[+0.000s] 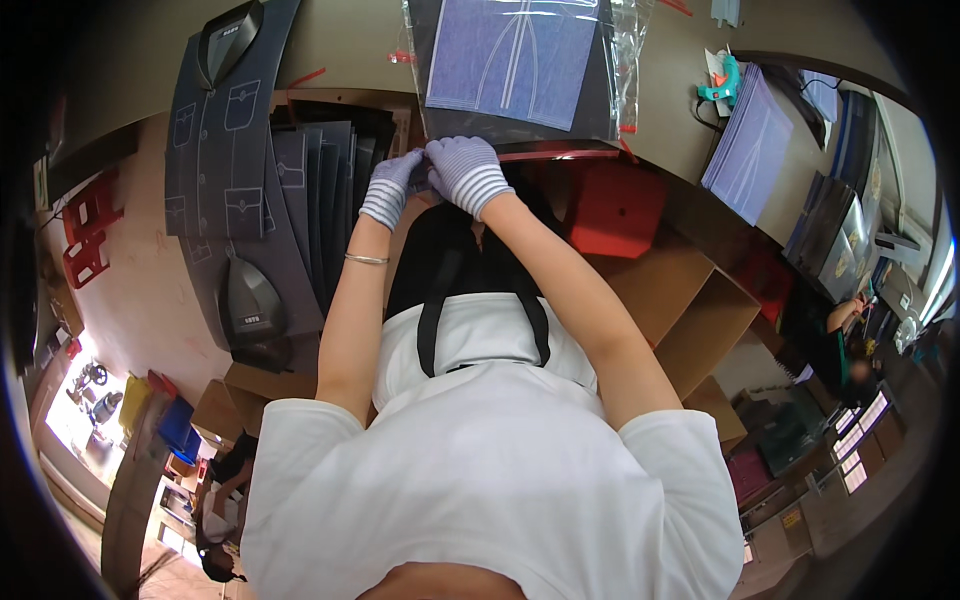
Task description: The person repeatedly picks up dark gray rectangular items and inserts them into clear plastic bags. They then place a purple paper insert into each bag and seal it. The person stacks the packaged items on the table.
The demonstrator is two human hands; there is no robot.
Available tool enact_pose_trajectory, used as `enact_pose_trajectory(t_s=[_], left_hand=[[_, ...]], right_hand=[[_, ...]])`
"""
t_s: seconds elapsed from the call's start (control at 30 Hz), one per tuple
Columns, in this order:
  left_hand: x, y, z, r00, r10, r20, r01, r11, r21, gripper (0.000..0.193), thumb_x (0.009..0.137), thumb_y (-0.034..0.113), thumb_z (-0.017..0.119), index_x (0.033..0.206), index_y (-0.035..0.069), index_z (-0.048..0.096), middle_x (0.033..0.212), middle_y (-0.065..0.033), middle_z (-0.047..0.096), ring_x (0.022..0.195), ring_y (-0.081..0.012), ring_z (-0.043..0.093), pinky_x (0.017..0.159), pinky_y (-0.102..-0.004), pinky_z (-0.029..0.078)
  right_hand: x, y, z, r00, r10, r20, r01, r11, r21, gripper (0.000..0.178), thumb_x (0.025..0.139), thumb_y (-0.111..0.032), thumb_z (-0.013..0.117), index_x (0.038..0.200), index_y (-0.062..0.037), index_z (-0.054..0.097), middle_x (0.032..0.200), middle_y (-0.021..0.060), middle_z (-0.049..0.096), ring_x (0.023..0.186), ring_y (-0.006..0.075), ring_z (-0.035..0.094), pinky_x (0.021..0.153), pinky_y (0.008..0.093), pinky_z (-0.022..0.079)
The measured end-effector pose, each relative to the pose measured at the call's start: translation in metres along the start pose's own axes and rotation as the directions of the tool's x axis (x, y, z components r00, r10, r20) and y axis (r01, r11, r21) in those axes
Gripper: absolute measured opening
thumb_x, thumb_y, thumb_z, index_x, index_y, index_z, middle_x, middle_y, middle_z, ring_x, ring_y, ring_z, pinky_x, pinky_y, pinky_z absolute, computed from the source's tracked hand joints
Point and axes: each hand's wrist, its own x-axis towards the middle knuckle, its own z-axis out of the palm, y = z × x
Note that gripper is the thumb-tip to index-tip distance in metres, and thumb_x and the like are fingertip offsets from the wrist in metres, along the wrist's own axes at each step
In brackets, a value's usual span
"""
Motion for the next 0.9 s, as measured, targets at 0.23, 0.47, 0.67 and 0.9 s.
enact_pose_trajectory(t_s=[0.23, 0.47, 0.67, 0.9], left_hand=[[0.003, 0.004, 0.009, 0.999, 0.033, -0.004, -0.033, 0.999, 0.031, 0.018, 0.081, 0.018, 0.059, 0.088, 0.001, 0.058, 0.080, -0.0120, 0.063, 0.074, -0.0247, 0.062, 0.064, -0.0363, 0.051], [-0.004, -0.009, 0.006, 0.995, 0.008, 0.100, -0.003, 0.998, -0.055, 0.032, 0.083, 0.036, 0.056, 0.083, 0.003, 0.053, 0.079, -0.0114, 0.062, 0.071, -0.0205, 0.062, 0.059, -0.0316, 0.052], [0.000, -0.029, 0.010, 0.848, 0.121, 0.516, -0.045, 0.987, -0.157, 0.043, 0.089, 0.039, 0.046, 0.100, -0.002, 0.053, 0.091, -0.0174, 0.062, 0.085, -0.0263, 0.062, 0.072, -0.0358, 0.052], [-0.002, 0.018, 0.040, 0.822, 0.281, 0.495, -0.007, 0.875, -0.485, 0.062, 0.090, 0.050, 0.028, 0.121, -0.002, 0.042, 0.127, -0.0233, 0.041, 0.120, -0.0362, 0.038, 0.101, -0.0486, 0.031]], right_hand=[[-0.032, 0.009, -0.019, 0.984, 0.119, -0.132, -0.106, 0.989, 0.103, 0.022, 0.072, -0.026, 0.058, 0.082, -0.0072, 0.053, 0.078, 0.0123, 0.060, 0.073, 0.0311, 0.059, 0.064, 0.0404, 0.047], [-0.371, 0.268, -0.104, 0.101, 0.742, -0.663, -0.895, 0.359, 0.264, 0.026, 0.073, -0.026, 0.059, 0.092, -0.0076, 0.060, 0.085, 0.0156, 0.062, 0.078, 0.0307, 0.061, 0.070, 0.0369, 0.047], [-0.326, 0.173, -0.021, 0.652, 0.754, 0.080, -0.738, 0.608, 0.293, 0.029, 0.074, -0.012, 0.055, 0.102, -0.0062, 0.055, 0.098, 0.0168, 0.060, 0.092, 0.0325, 0.058, 0.079, 0.0380, 0.045], [-0.068, 0.095, -0.017, 0.947, 0.304, 0.100, -0.170, 0.211, 0.963, 0.020, 0.075, 0.002, 0.044, 0.091, 0.0017, 0.057, 0.085, 0.0094, 0.063, 0.074, 0.0179, 0.063, 0.062, 0.0269, 0.048]])
